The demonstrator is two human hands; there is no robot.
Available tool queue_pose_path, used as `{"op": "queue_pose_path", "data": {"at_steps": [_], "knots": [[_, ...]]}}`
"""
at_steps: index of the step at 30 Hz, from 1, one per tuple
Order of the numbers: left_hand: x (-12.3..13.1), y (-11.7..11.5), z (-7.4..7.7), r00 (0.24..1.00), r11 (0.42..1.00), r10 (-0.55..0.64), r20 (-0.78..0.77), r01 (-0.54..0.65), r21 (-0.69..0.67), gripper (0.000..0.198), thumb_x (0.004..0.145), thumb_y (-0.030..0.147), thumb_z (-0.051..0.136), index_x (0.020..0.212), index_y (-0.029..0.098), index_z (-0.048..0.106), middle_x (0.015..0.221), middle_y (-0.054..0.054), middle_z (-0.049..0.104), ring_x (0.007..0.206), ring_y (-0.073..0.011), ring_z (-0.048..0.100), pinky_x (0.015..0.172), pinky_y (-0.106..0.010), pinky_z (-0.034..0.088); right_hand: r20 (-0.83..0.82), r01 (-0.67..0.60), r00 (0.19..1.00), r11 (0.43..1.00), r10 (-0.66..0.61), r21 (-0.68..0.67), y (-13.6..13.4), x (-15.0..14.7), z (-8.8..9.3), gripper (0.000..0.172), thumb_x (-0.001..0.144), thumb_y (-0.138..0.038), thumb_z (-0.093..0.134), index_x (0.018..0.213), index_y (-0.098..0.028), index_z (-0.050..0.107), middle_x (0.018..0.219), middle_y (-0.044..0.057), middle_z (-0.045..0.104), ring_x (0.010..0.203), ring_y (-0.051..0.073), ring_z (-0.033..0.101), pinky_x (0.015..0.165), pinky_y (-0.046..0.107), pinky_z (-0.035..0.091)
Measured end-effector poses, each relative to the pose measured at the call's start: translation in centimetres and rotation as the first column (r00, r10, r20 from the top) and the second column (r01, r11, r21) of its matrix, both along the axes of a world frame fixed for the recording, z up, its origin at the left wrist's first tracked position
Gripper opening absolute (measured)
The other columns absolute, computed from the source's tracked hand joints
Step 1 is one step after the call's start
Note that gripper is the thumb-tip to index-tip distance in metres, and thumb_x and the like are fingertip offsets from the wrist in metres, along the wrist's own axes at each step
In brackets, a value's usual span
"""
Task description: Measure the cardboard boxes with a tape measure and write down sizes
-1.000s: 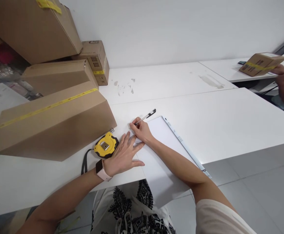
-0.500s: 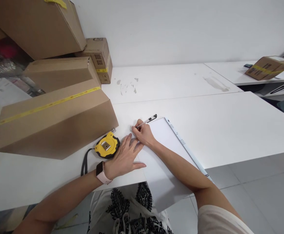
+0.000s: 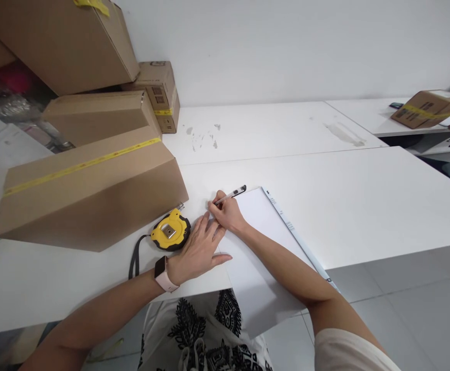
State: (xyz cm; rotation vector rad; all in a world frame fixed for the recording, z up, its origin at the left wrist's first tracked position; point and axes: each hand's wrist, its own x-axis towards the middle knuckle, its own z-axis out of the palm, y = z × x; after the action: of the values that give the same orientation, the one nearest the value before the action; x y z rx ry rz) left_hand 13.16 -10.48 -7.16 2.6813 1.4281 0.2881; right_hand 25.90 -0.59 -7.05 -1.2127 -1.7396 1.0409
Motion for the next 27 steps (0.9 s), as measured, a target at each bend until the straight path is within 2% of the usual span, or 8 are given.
{"op": "queue_pose_path", "data": {"at_steps": [5, 15, 24, 27], "knots": [[0.02, -0.01, 0.26, 1.0, 1.0, -0.001, -0.016, 0.001, -0.009, 0.081, 0.089, 0.065, 0.056, 0.143, 0.007, 0.043, 0.15, -0.026, 0.042, 0.142, -0.0497, 0.033, 0.116, -0.062, 0.027, 0.014, -0.005, 1.0, 1.0, 0.005, 0.005, 0.0, 0.06, -0.08, 0.024, 0.084, -0.038, 0.058, 0.07, -0.023, 0.045, 0.057, -0.005, 0.047, 0.054, 0.013, 0.043, 0.054, 0.029, 0.034], [-0.07, -0.04, 0.04, 1.0, 1.0, -0.001, -0.01, 0.002, 0.028, 0.079, 0.09, 0.066, 0.053, 0.145, 0.012, 0.039, 0.148, -0.024, 0.046, 0.144, -0.0459, 0.033, 0.116, -0.06, 0.028, 0.005, 0.008, 1.0, 1.0, -0.008, -0.003, 0.07, 0.03, -0.19, 0.021, 0.083, -0.033, 0.058, 0.069, -0.023, 0.045, 0.056, -0.005, 0.047, 0.054, 0.013, 0.044, 0.054, 0.028, 0.033], [-0.03, 0.03, 0.58, 0.999, 1.0, -0.005, -0.044, 0.005, 0.007, 0.083, 0.089, 0.066, 0.054, 0.146, 0.006, 0.041, 0.147, -0.025, 0.047, 0.142, -0.0496, 0.034, 0.117, -0.06, 0.027, -0.006, 0.019, 1.0, 1.0, -0.019, -0.003, 0.15, 0.02, 0.0, 0.02, 0.083, -0.033, 0.058, 0.07, -0.023, 0.046, 0.056, -0.006, 0.045, 0.052, 0.012, 0.042, 0.054, 0.029, 0.033], [-0.02, 0.04, 0.62, 0.999, 1.0, -0.008, -0.044, 0.008, 0.009, 0.083, 0.089, 0.065, 0.054, 0.146, 0.007, 0.04, 0.146, -0.025, 0.048, 0.142, -0.0483, 0.034, 0.117, -0.06, 0.027, 0.002, 0.022, 1.0, 1.0, -0.022, 0.001, 0.2, 0.06, -0.03, 0.02, 0.083, -0.033, 0.058, 0.07, -0.023, 0.046, 0.056, -0.006, 0.045, 0.052, 0.012, 0.042, 0.054, 0.029, 0.033]]}}
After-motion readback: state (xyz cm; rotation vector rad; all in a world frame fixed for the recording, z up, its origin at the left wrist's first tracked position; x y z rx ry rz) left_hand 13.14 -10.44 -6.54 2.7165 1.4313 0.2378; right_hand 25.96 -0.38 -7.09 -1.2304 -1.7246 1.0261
